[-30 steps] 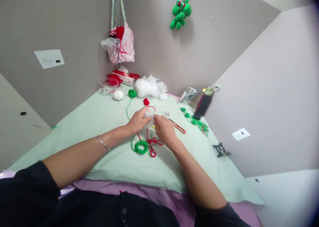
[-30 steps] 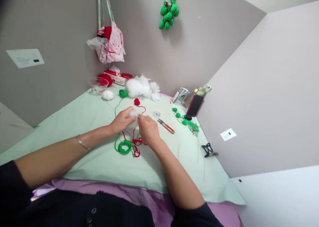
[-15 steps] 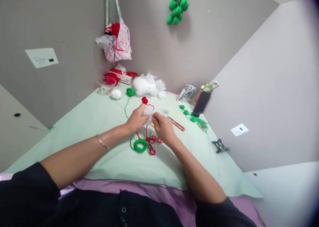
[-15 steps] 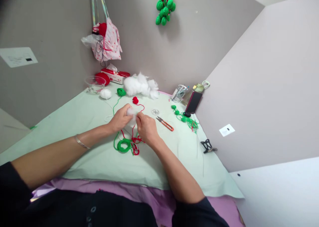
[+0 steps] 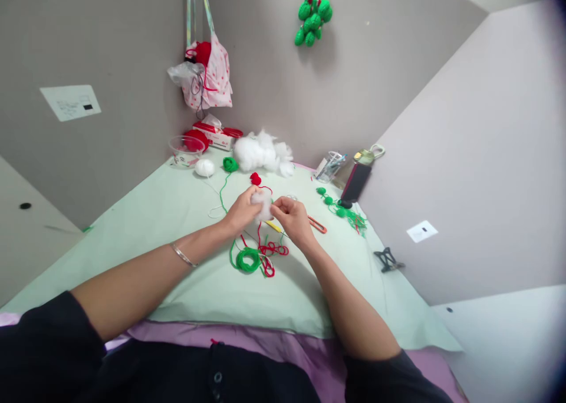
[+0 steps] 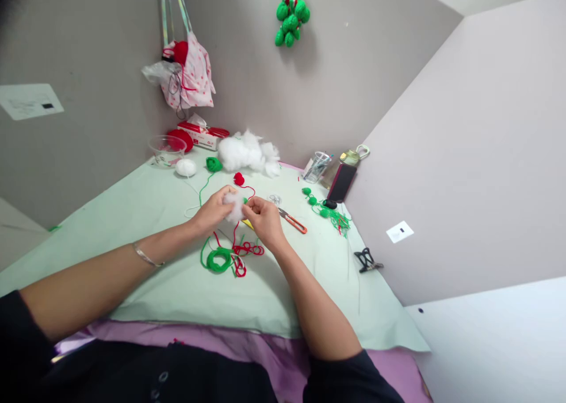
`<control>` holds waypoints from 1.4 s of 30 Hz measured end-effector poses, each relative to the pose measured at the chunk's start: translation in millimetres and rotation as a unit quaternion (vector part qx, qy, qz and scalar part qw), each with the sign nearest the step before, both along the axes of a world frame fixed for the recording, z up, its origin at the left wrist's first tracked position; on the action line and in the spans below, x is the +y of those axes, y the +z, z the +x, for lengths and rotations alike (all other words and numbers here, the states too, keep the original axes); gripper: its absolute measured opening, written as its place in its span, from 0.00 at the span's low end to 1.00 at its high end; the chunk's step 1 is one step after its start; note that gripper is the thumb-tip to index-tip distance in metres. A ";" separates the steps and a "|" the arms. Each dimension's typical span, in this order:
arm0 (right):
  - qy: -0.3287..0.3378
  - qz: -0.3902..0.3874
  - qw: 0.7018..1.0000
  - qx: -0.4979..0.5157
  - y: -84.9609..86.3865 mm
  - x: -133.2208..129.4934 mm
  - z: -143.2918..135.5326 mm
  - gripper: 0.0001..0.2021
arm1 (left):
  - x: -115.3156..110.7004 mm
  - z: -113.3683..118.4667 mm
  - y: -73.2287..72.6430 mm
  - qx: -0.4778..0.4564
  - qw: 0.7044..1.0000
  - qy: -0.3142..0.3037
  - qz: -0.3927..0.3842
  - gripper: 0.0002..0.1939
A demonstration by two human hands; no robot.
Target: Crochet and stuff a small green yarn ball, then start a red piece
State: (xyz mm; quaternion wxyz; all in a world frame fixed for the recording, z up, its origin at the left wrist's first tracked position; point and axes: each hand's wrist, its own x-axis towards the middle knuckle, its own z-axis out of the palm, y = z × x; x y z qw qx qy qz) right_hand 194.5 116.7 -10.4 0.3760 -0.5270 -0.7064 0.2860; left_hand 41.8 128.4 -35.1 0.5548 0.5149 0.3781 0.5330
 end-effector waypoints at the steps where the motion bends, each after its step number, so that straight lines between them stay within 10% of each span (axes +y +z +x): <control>1: -0.006 0.001 1.000 0.003 0.0 0.7 1.2 0.09 | -0.8 -0.9 2.3 -0.013 1.000 -0.020 -0.012 0.12; 14: 0.009 0.001 1.000 0.002 8.3 -6.2 8.6 0.09 | 3.1 -18.6 17.3 -0.042 0.979 -0.178 -0.093 0.17; 28: 0.073 0.030 0.997 -0.006 7.1 -20.9 -9.0 0.04 | 10.3 -8.0 -2.3 0.035 0.997 0.011 -0.062 0.15; 34: 0.027 0.048 0.998 -0.026 -0.5 -12.3 -8.6 0.04 | 5.8 -2.0 -9.6 0.006 0.993 -0.048 -0.112 0.19; 42: -0.011 0.007 0.999 0.043 1.1 1.8 7.4 0.11 | -4.0 -10.0 15.0 -0.083 0.984 -0.141 -0.072 0.10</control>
